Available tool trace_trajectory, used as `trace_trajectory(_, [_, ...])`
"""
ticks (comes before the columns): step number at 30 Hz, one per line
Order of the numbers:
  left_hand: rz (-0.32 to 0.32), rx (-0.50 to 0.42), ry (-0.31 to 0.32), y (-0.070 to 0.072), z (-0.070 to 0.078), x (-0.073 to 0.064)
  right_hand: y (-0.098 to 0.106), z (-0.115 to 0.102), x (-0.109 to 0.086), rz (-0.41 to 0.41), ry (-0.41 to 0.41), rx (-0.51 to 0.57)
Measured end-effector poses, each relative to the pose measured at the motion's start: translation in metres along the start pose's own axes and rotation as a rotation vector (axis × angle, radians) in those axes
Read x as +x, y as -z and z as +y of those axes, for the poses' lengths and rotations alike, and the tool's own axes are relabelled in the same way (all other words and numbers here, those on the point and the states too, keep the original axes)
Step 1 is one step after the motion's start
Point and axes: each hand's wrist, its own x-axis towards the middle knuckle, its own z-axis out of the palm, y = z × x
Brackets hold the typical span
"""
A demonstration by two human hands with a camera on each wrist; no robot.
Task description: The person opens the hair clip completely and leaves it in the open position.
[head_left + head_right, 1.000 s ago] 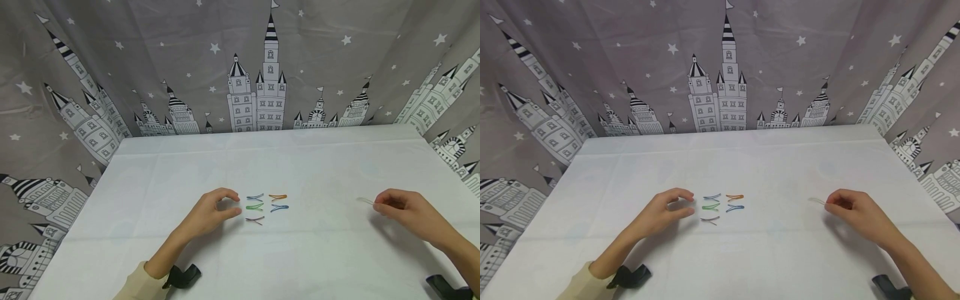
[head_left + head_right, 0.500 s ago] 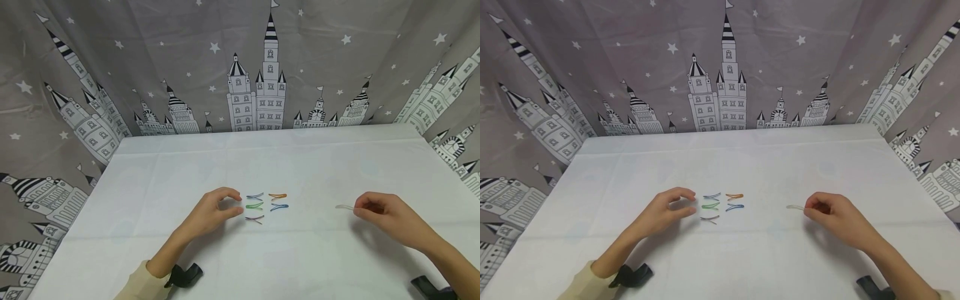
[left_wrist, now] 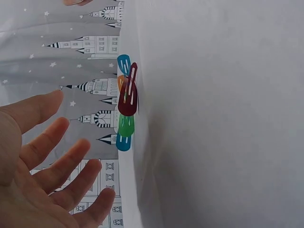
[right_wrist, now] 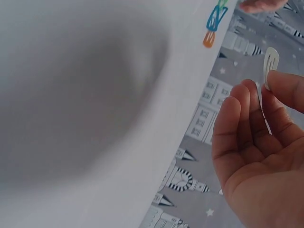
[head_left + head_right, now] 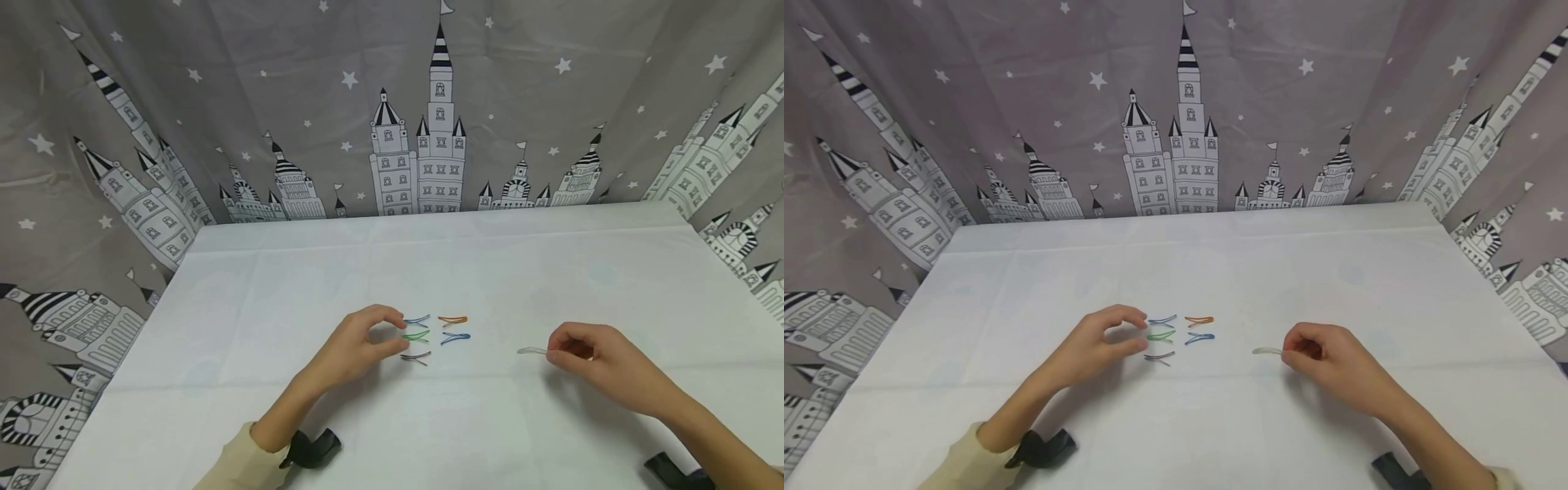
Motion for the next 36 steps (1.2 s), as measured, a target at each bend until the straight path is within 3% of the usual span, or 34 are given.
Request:
trace_trajectory(12, [-0.018, -0.015, -0.041, -0.007, 0.004, 0.002, -0.017, -0.021, 0.013, -0.02, -0.02, 0.034])
trace_trajectory(22, [-0.088, -0.089, -0.066, -0.017, 0.011, 0.005, -0.027, -0.028, 0.022, -0.029, -0.028, 0.062])
trace_trajectory(36, [-0.18, -0.09, -0.147, -0.031, 0.034, 0.01, -0.045, -0.037, 0.033, -0.076, 0.02, 0.105])
